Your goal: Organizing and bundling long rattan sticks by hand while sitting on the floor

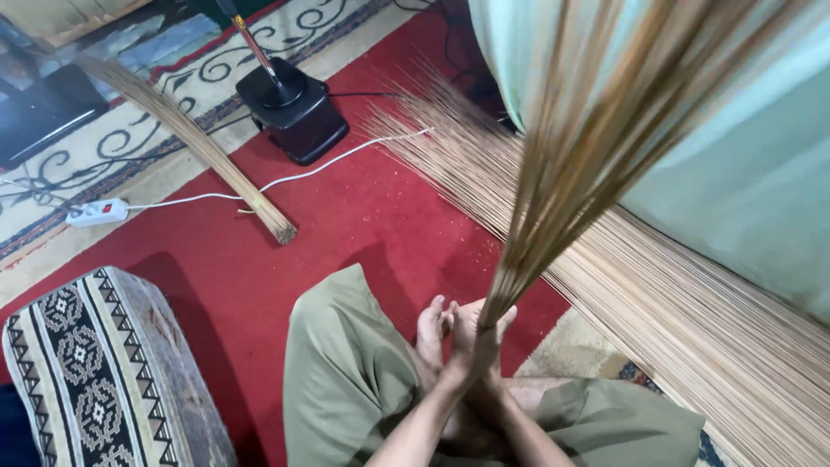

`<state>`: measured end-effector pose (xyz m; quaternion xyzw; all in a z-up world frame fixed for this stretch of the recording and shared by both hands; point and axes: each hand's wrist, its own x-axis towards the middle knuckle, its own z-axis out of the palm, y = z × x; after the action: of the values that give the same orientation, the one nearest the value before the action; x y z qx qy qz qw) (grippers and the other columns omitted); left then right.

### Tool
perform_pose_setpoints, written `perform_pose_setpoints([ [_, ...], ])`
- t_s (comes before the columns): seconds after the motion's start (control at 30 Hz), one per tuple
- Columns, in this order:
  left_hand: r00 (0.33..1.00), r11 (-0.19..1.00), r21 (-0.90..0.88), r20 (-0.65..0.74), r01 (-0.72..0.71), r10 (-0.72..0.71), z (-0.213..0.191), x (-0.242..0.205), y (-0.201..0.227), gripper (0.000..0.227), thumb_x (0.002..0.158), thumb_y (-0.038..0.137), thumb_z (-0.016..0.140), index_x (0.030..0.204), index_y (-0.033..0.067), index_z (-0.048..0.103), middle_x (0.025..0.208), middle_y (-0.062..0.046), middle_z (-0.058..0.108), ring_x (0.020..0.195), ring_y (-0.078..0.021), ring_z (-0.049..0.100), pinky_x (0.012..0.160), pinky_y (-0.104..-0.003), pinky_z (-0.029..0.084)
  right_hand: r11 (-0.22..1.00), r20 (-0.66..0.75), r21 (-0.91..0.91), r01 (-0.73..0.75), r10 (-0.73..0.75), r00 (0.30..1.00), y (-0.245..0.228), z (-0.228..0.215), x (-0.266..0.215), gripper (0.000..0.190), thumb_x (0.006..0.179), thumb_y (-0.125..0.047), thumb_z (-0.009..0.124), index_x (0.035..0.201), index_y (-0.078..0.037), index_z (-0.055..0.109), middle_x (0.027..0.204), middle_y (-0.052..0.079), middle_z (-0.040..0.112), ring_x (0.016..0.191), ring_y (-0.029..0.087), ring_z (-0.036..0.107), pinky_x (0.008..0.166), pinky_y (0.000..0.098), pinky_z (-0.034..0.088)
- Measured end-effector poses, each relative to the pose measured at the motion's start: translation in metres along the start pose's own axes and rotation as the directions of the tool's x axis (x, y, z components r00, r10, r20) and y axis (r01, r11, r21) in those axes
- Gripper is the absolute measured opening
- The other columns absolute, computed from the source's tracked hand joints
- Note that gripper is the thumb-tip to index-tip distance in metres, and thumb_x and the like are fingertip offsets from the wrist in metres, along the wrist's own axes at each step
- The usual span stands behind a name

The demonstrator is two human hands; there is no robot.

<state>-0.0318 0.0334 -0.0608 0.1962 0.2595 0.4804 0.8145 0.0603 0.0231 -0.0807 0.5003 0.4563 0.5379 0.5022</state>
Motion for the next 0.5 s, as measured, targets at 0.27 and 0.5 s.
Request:
perform_pose_setpoints([
  [0.27, 0.893, 0.659, 0.646, 0.082, -0.385, 0.442, -0.136, 0.038, -0.105, 0.094, 0.092, 0.020, 0.079, 0.163, 0.0011, 0.019, 0.154, -0.028, 0.046, 0.146, -0.0337, 0.043, 0.123, -0.044, 0.030, 0.760, 0.034, 0.649, -0.001, -0.028, 0.999, -0.005, 0.012, -0.032, 0.023, 0.094, -0.018, 0.071, 0.077, -0.016, 0.056, 0.066, 0.000, 0.050, 0.056, 0.015, 0.044, 0.052, 0.0262, 0.040],
  [0.5, 0.891, 0.671, 0.705, -0.126, -0.228, 0.436, 0.073, -0.010, 0.023, 0.016, 0.098, 0.025, 0.071, 0.101, 0.0094, 0.075, 0.077, 0.006, 0.055, 0.075, 0.0011, 0.058, 0.084, -0.010, 0.043, 0.234, 0.090, 0.969, -0.082, -0.024, 0.996, 0.006, 0.010, -0.029, 0.019, 0.086, -0.019, 0.071, 0.073, -0.016, 0.056, 0.064, 0.004, 0.054, 0.058, 0.022, 0.052, 0.054, 0.0327, 0.045],
])
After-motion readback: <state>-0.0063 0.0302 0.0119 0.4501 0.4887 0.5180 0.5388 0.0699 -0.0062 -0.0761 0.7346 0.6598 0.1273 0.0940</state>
